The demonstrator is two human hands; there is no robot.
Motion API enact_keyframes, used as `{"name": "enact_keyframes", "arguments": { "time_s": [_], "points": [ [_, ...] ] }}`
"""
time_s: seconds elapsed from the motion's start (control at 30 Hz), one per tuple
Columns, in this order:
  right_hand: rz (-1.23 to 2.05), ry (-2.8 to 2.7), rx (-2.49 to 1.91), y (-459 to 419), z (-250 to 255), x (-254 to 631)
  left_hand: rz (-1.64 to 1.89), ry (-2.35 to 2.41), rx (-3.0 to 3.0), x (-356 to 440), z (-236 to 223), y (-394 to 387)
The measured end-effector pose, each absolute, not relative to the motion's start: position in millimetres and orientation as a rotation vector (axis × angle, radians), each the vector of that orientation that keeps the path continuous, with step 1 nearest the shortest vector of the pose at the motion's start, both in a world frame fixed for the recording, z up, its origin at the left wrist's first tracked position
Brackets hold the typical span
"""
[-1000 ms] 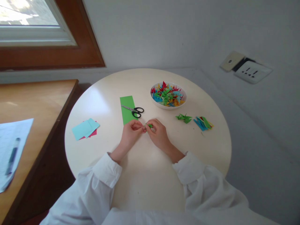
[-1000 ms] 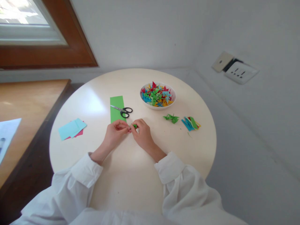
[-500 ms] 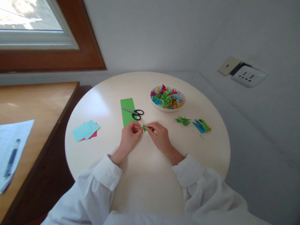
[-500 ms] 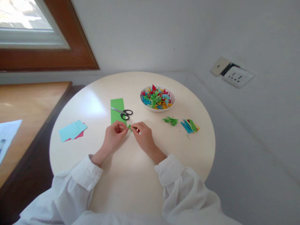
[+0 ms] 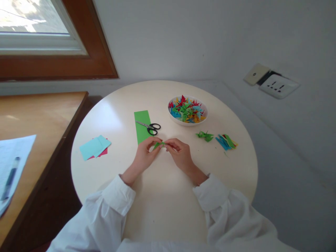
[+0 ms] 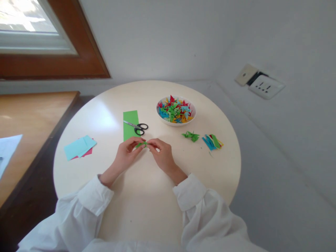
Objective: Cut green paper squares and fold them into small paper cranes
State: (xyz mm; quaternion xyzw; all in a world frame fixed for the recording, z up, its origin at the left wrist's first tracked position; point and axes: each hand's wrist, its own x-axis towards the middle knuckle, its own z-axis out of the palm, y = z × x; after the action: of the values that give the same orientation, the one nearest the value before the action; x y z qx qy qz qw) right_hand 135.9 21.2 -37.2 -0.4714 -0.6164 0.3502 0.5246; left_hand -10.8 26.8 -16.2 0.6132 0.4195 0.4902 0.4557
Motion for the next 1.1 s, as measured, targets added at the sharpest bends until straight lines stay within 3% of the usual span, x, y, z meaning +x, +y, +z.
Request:
{"name": "enact_keyframes", "arguments": {
  "time_s": [1.1],
  "points": [
    [1.14, -1.189, -1.049, 21.5, -31.2, 127.8, 1.25, 1.084, 1.579, -8.2, -20.8, 25.4]
  ]
}}
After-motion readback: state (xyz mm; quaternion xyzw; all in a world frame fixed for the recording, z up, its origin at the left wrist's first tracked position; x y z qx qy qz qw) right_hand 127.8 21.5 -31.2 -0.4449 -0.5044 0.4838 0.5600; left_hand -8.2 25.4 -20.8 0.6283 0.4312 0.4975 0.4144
